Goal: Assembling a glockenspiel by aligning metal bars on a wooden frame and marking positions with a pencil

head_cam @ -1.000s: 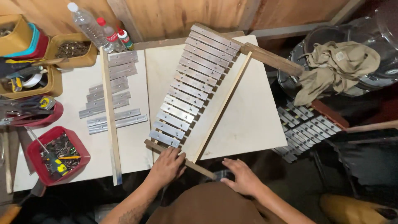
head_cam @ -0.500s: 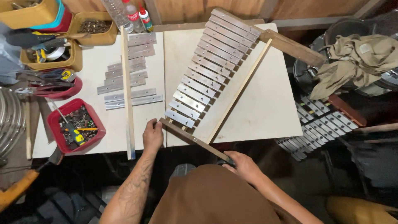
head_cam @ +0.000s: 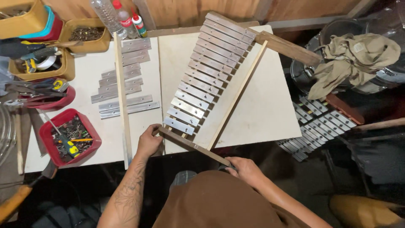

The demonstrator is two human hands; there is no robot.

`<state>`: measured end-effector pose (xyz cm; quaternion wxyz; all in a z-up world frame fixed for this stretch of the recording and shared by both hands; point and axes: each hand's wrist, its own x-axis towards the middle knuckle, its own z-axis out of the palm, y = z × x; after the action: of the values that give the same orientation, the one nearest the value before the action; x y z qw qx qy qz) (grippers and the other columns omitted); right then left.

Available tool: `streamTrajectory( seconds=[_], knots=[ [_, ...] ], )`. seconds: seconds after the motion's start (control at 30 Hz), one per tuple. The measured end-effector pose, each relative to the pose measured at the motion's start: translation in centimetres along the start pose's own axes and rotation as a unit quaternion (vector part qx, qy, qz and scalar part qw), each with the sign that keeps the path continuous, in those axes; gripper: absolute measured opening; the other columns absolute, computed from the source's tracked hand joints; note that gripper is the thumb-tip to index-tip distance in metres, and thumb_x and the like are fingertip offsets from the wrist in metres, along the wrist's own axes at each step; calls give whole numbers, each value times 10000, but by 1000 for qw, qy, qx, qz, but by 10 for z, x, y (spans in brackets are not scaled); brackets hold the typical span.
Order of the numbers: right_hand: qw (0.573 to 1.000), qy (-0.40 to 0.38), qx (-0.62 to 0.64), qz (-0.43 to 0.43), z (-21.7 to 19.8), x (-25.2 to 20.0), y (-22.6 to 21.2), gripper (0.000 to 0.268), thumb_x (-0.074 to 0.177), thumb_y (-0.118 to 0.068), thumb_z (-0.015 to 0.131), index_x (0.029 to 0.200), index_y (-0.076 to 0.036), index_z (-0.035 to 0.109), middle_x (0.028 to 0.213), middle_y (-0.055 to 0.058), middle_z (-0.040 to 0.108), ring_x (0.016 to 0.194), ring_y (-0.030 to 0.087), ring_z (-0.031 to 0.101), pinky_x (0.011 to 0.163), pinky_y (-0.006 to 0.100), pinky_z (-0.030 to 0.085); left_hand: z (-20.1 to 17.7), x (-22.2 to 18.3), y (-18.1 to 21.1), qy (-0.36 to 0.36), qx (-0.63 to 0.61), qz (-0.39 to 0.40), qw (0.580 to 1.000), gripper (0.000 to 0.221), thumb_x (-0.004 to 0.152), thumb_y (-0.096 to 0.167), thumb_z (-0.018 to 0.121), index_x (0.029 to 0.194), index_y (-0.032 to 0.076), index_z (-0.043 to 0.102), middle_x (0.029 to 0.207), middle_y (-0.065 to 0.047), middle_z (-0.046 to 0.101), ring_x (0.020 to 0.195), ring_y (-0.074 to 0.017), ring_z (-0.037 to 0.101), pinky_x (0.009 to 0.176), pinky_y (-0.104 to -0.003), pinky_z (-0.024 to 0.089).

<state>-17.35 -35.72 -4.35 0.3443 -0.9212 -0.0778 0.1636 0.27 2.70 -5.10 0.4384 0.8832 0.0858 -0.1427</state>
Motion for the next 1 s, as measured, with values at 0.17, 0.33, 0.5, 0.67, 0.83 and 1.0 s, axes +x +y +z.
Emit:
streamTrajectory(
  seconds=[0.17,0.33,0.5,0.67,0.83,1.0],
  knots=[
    [998,-42,-55,-2,-27,-15,4,407,939,-300,656,1315,-146,640,1185,56,754,1009,310,726,795,445,560,0,-17,27,-75,56,8,996,488,787,209,763,1258,218,636,1266,-52,755,1216,-193,696,1065,-301,489],
    [996,-42,-58,58,-39,-39,24,441,955,-305,625,1364,-139,614,1301,74,708,1103,337,699,891,469,559,21,-30,22,-96,124,62,986,469,795,283,796,1245,215,681,1210,-69,767,1140,-262,712,1013,-366,522],
    [998,5,-61,14,-12,-55,70,439,941,-300,653,1346,-138,600,1275,89,715,1090,332,710,839,466,567,34,-41,3,-92,142,89,982,446,801,307,768,1226,227,658,1154,-57,780,1091,-262,724,929,-391,535],
    [999,-25,-42,-7,-16,-59,70,548,996,-501,521,1366,-103,594,1348,106,681,1247,283,651,973,409,523,29,-60,9,-84,144,56,984,465,811,352,762,1251,243,659,1089,-39,780,786,-246,700,829,-385,544],
    [996,-86,-17,-4,-31,-60,61,578,923,-377,645,1431,-125,537,1388,101,654,1234,290,665,960,410,537,32,-71,1,-68,113,38,991,412,811,316,756,1213,257,689,1108,31,822,811,-205,753,863,-329,559],
    [989,-134,-32,51,-47,-54,48,505,946,-385,556,1412,-193,564,1388,10,661,1214,243,673,932,400,529,39,-75,-12,-70,150,22,986,440,816,374,753,1237,279,668,1023,15,790,622,-203,666,805,-344,552]
  ],
)
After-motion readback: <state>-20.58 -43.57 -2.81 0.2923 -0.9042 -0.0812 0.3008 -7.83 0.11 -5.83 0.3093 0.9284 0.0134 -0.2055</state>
